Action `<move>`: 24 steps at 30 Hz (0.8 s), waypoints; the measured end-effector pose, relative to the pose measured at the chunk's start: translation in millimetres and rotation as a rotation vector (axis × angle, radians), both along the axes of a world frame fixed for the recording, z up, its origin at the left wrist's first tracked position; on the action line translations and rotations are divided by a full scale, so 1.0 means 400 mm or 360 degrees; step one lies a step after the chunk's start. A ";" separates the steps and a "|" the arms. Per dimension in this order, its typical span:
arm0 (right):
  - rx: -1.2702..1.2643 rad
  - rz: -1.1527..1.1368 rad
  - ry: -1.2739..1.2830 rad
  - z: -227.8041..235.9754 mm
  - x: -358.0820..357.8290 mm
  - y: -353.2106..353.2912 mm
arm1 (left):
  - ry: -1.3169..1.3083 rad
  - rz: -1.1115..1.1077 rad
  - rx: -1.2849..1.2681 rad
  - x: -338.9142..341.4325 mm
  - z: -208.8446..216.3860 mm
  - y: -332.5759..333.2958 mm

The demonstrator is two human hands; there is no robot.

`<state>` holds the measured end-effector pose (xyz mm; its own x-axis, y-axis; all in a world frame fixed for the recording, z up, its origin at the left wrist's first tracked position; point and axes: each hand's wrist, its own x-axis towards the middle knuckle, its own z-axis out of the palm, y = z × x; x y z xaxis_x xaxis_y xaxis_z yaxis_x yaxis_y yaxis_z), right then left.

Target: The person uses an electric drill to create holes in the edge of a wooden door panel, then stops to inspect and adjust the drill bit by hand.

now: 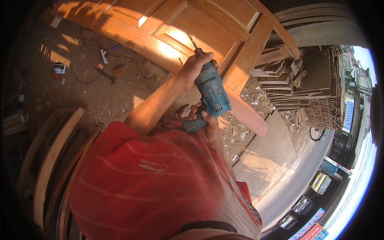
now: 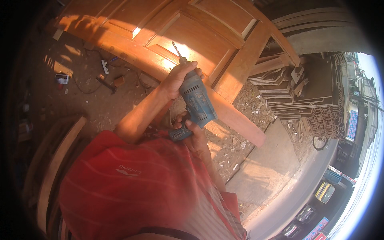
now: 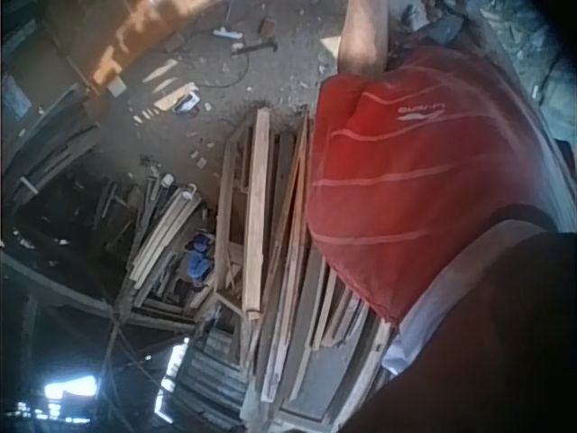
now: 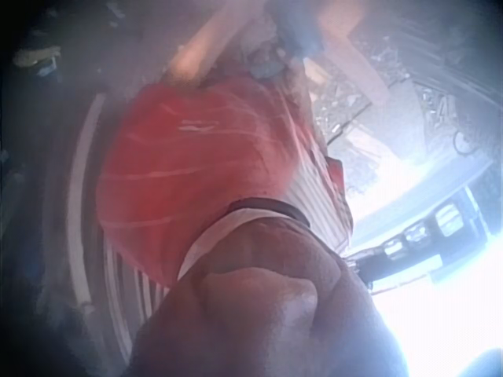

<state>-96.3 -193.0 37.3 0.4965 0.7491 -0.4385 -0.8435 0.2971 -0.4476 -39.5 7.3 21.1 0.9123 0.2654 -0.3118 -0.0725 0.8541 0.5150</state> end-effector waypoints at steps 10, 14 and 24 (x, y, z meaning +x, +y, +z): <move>0.0021 -0.0016 0.0018 -0.008 0.000 -0.008 | 0.0024 -0.0002 -0.0008 0.004 0.029 -0.006; 0.0087 0.0026 0.0013 -0.006 0.007 -0.002 | -0.0027 -0.0125 0.0054 0.008 0.009 0.000; 0.0171 0.0048 0.0109 -0.040 0.021 -0.002 | 0.0060 -0.0080 0.0168 0.016 -0.017 -0.009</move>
<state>-87.9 -193.8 21.2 0.4446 0.8079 -0.3869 -0.8803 0.3141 -0.3556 -33.0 3.7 14.2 0.9133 0.2531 -0.3190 -0.0099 0.7969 0.6040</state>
